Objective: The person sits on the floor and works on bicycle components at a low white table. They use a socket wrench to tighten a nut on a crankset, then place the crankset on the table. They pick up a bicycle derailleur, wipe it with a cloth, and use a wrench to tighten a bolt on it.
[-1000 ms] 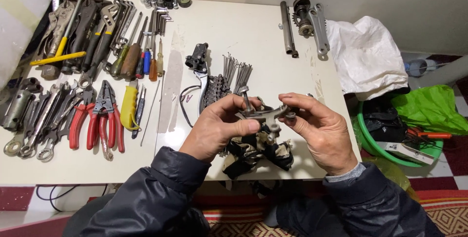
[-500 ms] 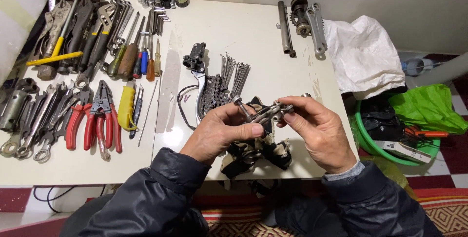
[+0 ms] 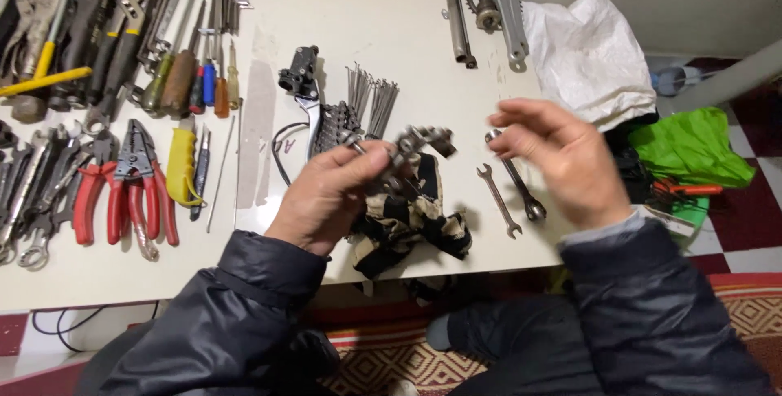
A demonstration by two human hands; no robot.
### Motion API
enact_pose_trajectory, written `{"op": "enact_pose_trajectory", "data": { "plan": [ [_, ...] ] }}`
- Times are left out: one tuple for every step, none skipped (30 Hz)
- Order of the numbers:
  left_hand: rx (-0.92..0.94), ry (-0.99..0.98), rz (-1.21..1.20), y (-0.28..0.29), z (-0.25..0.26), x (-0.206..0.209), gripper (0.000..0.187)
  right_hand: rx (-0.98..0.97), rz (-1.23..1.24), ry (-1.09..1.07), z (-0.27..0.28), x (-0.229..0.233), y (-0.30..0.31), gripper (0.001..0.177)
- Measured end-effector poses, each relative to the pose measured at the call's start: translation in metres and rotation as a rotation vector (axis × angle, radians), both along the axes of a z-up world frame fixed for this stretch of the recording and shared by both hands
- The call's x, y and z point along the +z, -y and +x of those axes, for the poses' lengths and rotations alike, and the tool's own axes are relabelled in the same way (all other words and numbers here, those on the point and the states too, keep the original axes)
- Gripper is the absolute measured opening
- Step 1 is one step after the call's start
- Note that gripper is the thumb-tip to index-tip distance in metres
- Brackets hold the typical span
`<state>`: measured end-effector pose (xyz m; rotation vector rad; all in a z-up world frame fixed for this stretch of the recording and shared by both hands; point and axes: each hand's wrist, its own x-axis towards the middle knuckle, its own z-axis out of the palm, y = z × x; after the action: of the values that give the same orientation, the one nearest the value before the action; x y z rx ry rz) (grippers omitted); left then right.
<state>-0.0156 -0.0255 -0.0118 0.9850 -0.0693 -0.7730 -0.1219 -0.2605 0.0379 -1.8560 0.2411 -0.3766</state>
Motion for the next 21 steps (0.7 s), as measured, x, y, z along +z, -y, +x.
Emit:
{"op": "enact_pose_trajectory", "data": {
  "plan": [
    [-0.005, -0.005, -0.001, 0.0, 0.0, 0.0, 0.032, -0.005, -0.001, -0.005, 0.001, -0.015, 0.02, 0.031],
    [0.058, -0.015, -0.018, 0.0, 0.001, -0.001, 0.031, -0.062, -0.027, -0.066, 0.001, -0.03, 0.039, 0.032],
    [0.12, -0.025, -0.035, 0.0, 0.002, -0.001, 0.03, -0.12, -0.053, -0.126, 0.001, -0.046, 0.059, 0.033],
    [0.114, -0.029, -0.035, 0.001, 0.003, -0.004, 0.03, -0.126, -0.053, -0.13, -0.001, -0.047, 0.061, 0.033],
    [0.141, -0.03, -0.044, 0.002, 0.004, -0.007, 0.029, -0.133, -0.2, -0.322, -0.003, -0.047, 0.064, 0.031],
    [0.168, -0.031, -0.053, 0.003, 0.005, -0.009, 0.028, -0.14, -0.346, -0.515, -0.004, -0.047, 0.067, 0.029],
    [0.168, -0.032, -0.053, 0.005, 0.005, -0.01, 0.028, -0.141, -0.347, -0.516, -0.005, -0.058, 0.073, 0.029],
    [0.165, -0.045, -0.069, 0.007, 0.004, -0.01, 0.028, -0.123, -0.478, -0.639, -0.006, -0.068, 0.078, 0.027],
    [0.166, -0.056, -0.083, 0.007, 0.004, -0.011, 0.027, -0.101, -0.609, -0.76, -0.005, -0.078, 0.082, 0.026],
    [0.169, -0.057, -0.081, 0.01, 0.002, -0.013, 0.027, -0.096, -0.608, -0.759, -0.005, -0.081, 0.083, 0.026],
    [0.166, -0.072, -0.083, 0.013, 0.001, -0.016, 0.026, -0.105, -0.666, -0.779, -0.005, -0.085, 0.083, 0.029],
    [0.163, -0.087, -0.086, 0.015, 0.0, -0.019, 0.026, -0.114, -0.724, -0.798, -0.005, -0.09, 0.083, 0.031],
    [0.16, -0.089, -0.085, 0.018, -0.003, -0.02, 0.026, -0.116, -0.722, -0.801, -0.004, -0.088, 0.079, 0.031],
    [0.147, -0.108, -0.054, 0.021, -0.006, -0.02, 0.027, -0.104, -0.801, -0.833, -0.004, -0.086, 0.076, 0.048],
    [0.131, -0.123, -0.026, 0.024, -0.008, -0.02, 0.029, -0.095, -0.88, -0.863, -0.003, -0.083, 0.073, 0.066],
    [0.126, -0.122, -0.027, 0.027, -0.01, -0.027, 0.029, -0.101, -0.879, -0.864, -0.004, -0.084, 0.07, 0.066],
    [0.086, -0.134, 0.005, 0.028, -0.01, -0.034, 0.031, -0.075, -0.858, -0.907, -0.002, -0.085, 0.066, 0.075],
    [0.047, -0.145, 0.037, 0.028, -0.011, -0.041, 0.032, -0.049, -0.836, -0.95, 0.0, -0.087, 0.061, 0.086],
    [0.052, -0.144, 0.038, 0.035, -0.017, -0.041, 0.032, -0.044, -0.837, -0.947, -0.001, -0.096, 0.065, 0.086],
    [0.06, -0.189, 0.04, 0.042, -0.022, -0.042, 0.037, -0.087, -0.82, -0.942, -0.002, -0.106, 0.067, 0.086],
    [0.077, -0.235, 0.041, 0.047, -0.028, -0.042, 0.042, -0.12, -0.806, -0.933, -0.001, -0.116, 0.07, 0.086]
  ]
}}
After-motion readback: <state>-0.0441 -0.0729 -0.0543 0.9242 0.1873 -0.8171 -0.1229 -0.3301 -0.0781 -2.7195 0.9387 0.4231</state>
